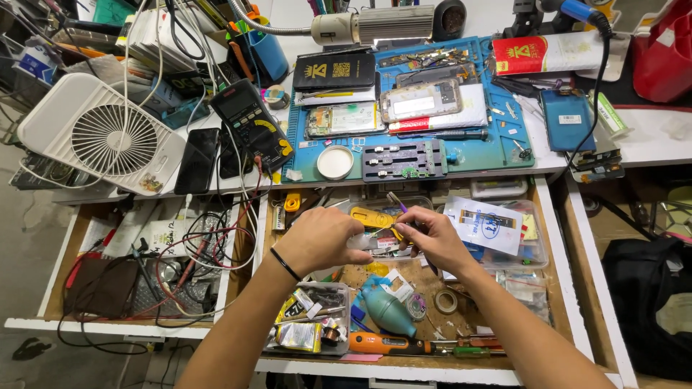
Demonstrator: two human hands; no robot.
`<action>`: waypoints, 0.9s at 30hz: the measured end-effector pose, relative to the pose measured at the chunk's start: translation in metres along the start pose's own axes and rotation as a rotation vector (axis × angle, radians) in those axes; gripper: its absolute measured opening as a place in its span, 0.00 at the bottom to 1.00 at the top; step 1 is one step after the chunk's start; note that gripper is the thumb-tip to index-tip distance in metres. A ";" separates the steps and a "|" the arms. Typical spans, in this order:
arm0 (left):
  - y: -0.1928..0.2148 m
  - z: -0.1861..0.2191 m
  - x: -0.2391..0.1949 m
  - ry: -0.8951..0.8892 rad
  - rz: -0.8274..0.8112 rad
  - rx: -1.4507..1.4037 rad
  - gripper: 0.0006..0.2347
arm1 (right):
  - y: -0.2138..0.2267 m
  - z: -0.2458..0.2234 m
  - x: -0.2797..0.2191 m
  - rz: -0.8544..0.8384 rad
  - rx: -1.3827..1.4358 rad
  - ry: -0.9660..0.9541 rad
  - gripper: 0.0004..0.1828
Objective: The person cleans a small electronic component using a brush and a magnifying glass. They repeatedly brush the component and inspect it under magnification throughout the clip.
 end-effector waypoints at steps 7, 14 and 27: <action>0.002 0.005 -0.001 -0.026 0.029 -0.011 0.22 | -0.004 0.007 -0.001 -0.020 0.071 -0.110 0.10; 0.008 0.009 -0.002 -0.039 0.044 -0.010 0.21 | -0.009 0.008 -0.004 -0.035 0.199 -0.230 0.13; 0.007 0.009 0.003 -0.008 0.018 0.019 0.21 | -0.009 0.018 -0.003 -0.047 0.279 -0.257 0.12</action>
Point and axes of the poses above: each hand's wrist, its own x-axis towards the middle knuckle, its own y-axis out of the back of the hand, z = x × y, the point moved 9 cm from there along x, towards the middle knuckle, and after that the axes turned 6 degrees about -y, right-handed, at the moved point
